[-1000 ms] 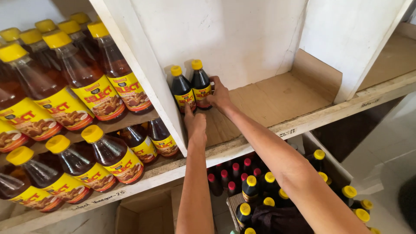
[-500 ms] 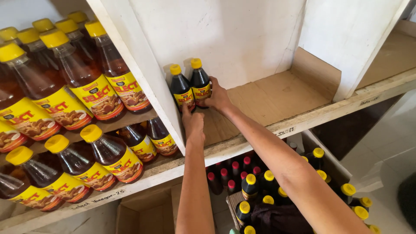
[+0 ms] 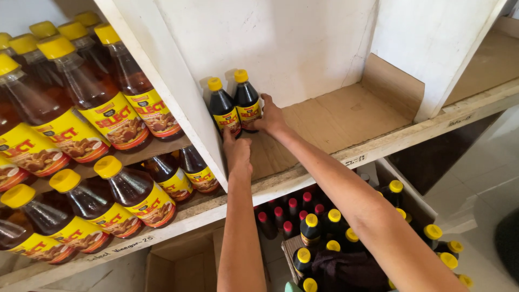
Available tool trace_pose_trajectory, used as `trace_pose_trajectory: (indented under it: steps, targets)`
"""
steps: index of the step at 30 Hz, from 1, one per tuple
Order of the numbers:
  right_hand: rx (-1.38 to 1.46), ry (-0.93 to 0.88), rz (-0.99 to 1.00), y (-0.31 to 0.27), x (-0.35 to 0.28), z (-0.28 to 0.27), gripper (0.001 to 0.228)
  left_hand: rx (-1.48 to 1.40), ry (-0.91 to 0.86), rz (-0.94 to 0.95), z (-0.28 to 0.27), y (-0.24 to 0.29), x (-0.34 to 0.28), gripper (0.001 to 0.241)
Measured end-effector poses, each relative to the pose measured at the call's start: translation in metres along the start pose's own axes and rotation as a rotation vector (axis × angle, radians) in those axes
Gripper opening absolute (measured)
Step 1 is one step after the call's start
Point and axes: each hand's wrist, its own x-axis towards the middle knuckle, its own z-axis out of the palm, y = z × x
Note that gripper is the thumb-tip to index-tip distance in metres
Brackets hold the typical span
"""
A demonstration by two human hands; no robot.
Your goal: Stocking and organizing sauce bottles on grocery shelves.
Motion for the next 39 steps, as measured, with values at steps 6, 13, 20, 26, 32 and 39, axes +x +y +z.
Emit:
trace_pose_trajectory:
  steps: [6, 13, 20, 26, 32, 39]
  targets:
    - [0.060, 0.046, -0.097, 0.019, -0.002, -0.008, 0.090, 0.070, 0.032, 0.049, -0.004, -0.008, 0.006, 0.086]
    - [0.415, 0.015, -0.181, 0.001, -0.079, -0.057, 0.069, 0.085, -0.016, 0.163, -0.008, -0.023, 0.011, 0.073]
    - [0.793, 0.107, -0.343, -0.037, -0.204, -0.150, 0.028, 0.234, -0.005, 0.759, 0.005, 0.019, -0.066, 0.062]
    - [0.694, -0.039, -0.028, 0.014, -0.279, -0.170, 0.044, 0.431, -0.160, 0.926, -0.019, 0.021, -0.204, 0.052]
    - [0.227, -0.377, 0.074, 0.046, -0.321, -0.162, 0.027, 0.544, -0.057, 0.519, -0.105, -0.113, -0.264, 0.045]
    - [-0.392, -0.462, -0.133, 0.053, -0.335, -0.158, 0.052, 0.415, -0.298, 0.004, -0.155, -0.228, -0.267, 0.099]
